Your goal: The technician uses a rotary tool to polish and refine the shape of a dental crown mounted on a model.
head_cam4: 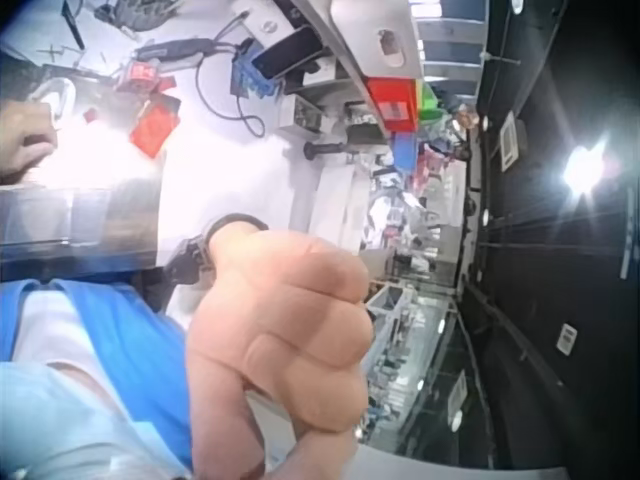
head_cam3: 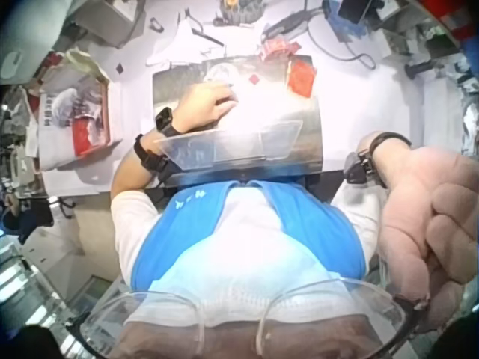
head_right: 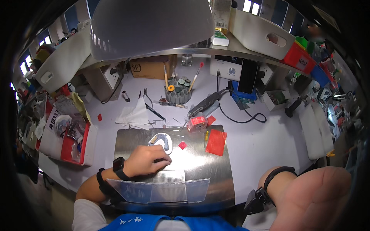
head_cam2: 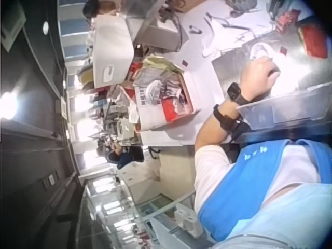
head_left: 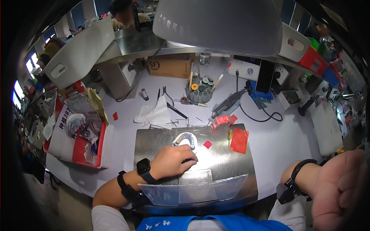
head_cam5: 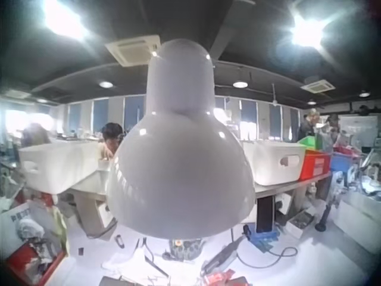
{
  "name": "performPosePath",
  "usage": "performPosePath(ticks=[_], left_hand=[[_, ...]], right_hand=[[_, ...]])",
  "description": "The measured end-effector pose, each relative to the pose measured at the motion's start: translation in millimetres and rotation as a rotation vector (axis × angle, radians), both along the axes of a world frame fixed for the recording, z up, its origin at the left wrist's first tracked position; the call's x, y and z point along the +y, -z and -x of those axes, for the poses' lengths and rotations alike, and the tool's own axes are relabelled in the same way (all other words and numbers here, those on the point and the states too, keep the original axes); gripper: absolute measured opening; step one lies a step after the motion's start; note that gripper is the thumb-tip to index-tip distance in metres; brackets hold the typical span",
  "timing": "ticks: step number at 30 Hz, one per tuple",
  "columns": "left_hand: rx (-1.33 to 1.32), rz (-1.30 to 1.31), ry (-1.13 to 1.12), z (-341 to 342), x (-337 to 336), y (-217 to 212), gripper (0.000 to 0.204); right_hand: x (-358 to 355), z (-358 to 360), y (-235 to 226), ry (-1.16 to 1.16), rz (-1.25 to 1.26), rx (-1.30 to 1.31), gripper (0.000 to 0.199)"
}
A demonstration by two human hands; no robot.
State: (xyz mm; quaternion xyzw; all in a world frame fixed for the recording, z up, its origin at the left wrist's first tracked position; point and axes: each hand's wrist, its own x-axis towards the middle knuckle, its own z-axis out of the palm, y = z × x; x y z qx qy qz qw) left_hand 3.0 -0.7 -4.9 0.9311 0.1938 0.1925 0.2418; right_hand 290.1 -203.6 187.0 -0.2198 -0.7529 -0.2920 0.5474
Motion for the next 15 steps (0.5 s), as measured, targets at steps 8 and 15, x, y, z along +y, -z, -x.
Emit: performPosePath(ticks=[8, 15], left_hand=[[-0.034, 0.02, 0.007, -0.4, 2.2, 1.2, 0.01], [-0.012, 0.003, -0.007, -0.7, -1.7, -3.3, 0.008]], right_hand=[[-4.0, 11.9, 0.7, 0.013, 0.068, 0.015, 0.036], [-35.4, -11.0, 6.8, -0.003, 0.087, 0.031, 0.03]])
